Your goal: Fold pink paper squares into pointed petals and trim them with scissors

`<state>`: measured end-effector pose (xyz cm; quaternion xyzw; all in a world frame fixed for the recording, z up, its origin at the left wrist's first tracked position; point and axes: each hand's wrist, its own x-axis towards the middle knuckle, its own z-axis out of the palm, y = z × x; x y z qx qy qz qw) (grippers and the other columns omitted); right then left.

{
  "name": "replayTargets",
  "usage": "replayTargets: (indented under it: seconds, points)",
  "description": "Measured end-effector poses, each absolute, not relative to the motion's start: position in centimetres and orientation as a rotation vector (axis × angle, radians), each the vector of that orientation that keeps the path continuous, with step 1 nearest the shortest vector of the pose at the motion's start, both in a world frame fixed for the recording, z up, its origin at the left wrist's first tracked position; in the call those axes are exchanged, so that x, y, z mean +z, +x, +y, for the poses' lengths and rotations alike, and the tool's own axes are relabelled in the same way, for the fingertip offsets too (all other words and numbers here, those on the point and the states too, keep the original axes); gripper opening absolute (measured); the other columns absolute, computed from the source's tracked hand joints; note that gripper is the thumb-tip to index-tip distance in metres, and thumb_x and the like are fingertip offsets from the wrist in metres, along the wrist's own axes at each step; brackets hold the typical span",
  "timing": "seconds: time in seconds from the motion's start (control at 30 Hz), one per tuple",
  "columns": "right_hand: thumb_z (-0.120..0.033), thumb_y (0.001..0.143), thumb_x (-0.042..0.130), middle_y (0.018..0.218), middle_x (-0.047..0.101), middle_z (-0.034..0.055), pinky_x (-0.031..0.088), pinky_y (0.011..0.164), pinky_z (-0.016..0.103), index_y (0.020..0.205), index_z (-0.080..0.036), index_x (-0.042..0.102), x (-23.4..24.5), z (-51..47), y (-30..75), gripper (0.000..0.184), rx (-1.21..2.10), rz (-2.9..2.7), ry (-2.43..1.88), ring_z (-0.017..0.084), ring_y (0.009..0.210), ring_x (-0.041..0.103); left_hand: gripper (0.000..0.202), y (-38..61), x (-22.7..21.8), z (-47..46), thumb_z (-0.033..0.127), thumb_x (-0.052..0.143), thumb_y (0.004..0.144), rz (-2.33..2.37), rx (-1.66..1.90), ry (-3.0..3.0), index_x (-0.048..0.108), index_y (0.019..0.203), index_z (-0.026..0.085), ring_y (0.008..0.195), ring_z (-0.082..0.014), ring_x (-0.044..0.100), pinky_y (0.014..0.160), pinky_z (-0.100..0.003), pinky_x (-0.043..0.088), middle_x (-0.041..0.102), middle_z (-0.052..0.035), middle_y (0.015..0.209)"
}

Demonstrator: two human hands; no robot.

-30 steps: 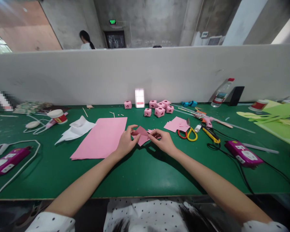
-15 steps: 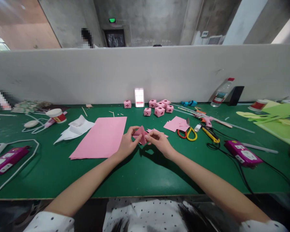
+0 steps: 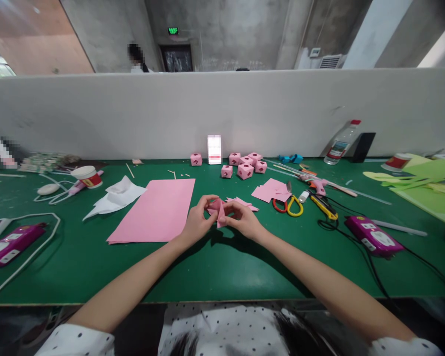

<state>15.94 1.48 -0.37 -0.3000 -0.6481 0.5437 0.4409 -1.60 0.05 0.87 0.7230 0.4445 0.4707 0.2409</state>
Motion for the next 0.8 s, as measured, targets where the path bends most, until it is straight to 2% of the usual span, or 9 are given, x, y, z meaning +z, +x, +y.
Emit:
replayTargets:
  seconds: [0.23,0.5,0.6,0.7,0.8]
  points:
    - [-0.044,0.070,0.077,0.096,0.068,0.0052,0.053,0.071,0.031,0.096,-0.018,0.068,-0.8,1.7,16.0,0.038,1.256,-1.709,-0.780,0.019,0.083,0.064,0.038,-1.6,1.0,0.1,0.029,0.061,0.082,1.237,1.207,1.979,0.053,0.117,0.019,0.083,-0.0185,0.065,0.076,-0.030,0.050,0.067,-0.0035,0.090]
    - [-0.050,0.072,0.073,0.093,0.071,0.0050,0.051,0.078,0.034,0.093,-0.019,0.073,0.3,1.3,16.0,0.037,1.301,-1.629,-0.759,0.022,0.086,0.064,0.041,-1.5,0.8,-0.1,0.033,0.062,0.083,1.117,1.154,2.002,0.052,0.120,0.019,0.092,-0.0196,0.066,0.074,-0.027,0.051,0.067,-0.0075,0.111]
    - [-0.051,0.074,0.072,0.091,0.072,0.0042,0.049,0.080,0.033,0.091,-0.019,0.073,0.7,1.3,16.3,0.037,1.288,-1.532,-0.804,0.021,0.085,0.064,0.032,-1.5,1.2,-0.3,0.036,0.060,0.085,1.126,1.129,2.042,0.057,0.111,0.018,0.090,-0.0188,0.065,0.076,-0.028,0.050,0.068,-0.0056,0.106]
    - [-0.052,0.076,0.069,0.083,0.070,0.0027,0.047,0.072,0.029,0.088,-0.018,0.072,0.6,1.5,16.7,0.036,1.234,-1.451,-0.857,0.017,0.075,0.062,0.020,-1.5,1.7,-0.5,0.035,0.055,0.088,1.118,1.135,2.049,0.062,0.096,0.018,0.082,-0.0169,0.063,0.078,-0.028,0.049,0.068,-0.0032,0.090]
    - [-0.052,0.075,0.070,0.076,0.068,0.0018,0.045,0.066,0.027,0.084,-0.016,0.070,0.4,1.8,16.9,0.037,1.225,-1.415,-0.878,0.015,0.069,0.058,0.020,-1.5,1.9,-0.6,0.035,0.052,0.090,1.108,1.166,1.995,0.063,0.088,0.017,0.078,-0.0161,0.062,0.077,-0.028,0.048,0.067,-0.0025,0.084]
